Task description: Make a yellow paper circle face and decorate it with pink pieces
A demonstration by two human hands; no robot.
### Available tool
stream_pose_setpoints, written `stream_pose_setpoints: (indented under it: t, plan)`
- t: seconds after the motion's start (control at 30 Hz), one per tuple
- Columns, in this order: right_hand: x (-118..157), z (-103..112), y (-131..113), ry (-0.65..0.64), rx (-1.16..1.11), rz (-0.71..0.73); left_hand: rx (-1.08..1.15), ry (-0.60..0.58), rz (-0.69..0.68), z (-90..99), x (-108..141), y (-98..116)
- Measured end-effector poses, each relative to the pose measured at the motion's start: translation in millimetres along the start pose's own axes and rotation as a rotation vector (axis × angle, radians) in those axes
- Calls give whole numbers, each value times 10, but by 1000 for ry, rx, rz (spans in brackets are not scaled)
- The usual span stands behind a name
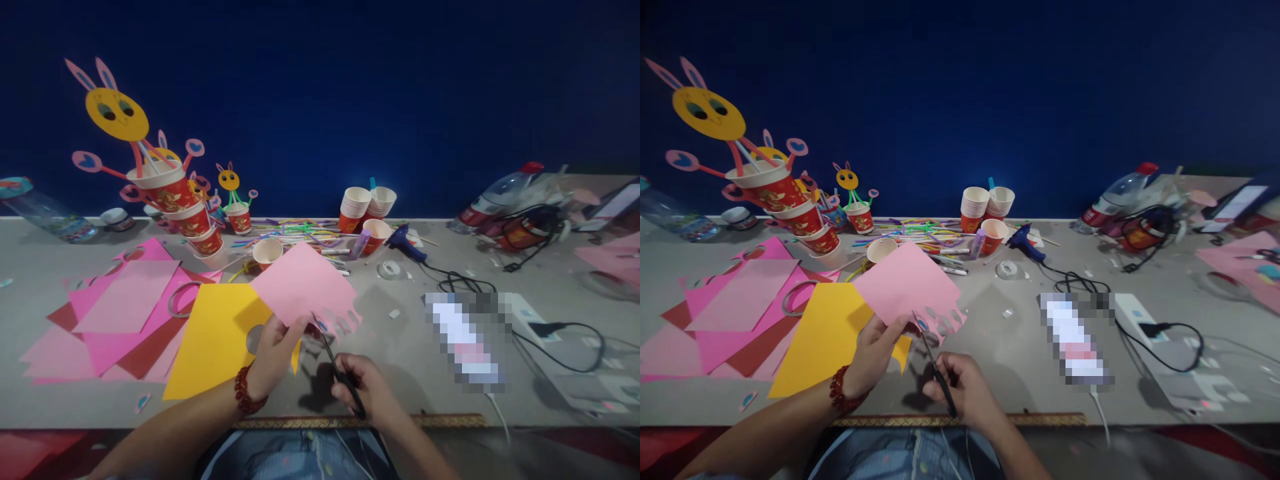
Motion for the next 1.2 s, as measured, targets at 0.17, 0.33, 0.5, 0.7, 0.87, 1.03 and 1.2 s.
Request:
stream_pose_setpoints:
  t: [0.17, 0.33, 0.5, 0.7, 0.87, 1.03, 1.2]
  plan:
    - [3, 6, -18, 6, 19, -6, -16, -44, -11, -26, -1, 34]
    - [-1, 20, -8, 23, 33, 0, -3, -36, -24, -30, -4, 47]
    - [-11, 11, -38, 31, 71, 41, -22, -42, -35, -26, 2, 36]
    - [-12, -9, -51, 37, 87, 54, -20, -33, -40, -18, 4, 14]
    - [-13, -12, -77, 46, 92, 80, 0, -43, -32, -38, 5, 21]
    - [-6, -41, -143, 66, 103, 92, -9, -46, -23, -46, 10, 25]
    - [13, -68, -115, 101, 97, 92, -28, -39, -21, -45, 6, 7]
Point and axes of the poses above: each hand's wrist, its own x-axis away from the middle knuckle, its own z-axis out of the back of the hand, y = z × x, the point moved 5 cm from there along -x, towards the middle knuckle, and after that the axes turned 3 degrees about y, right-handed, at the moved point
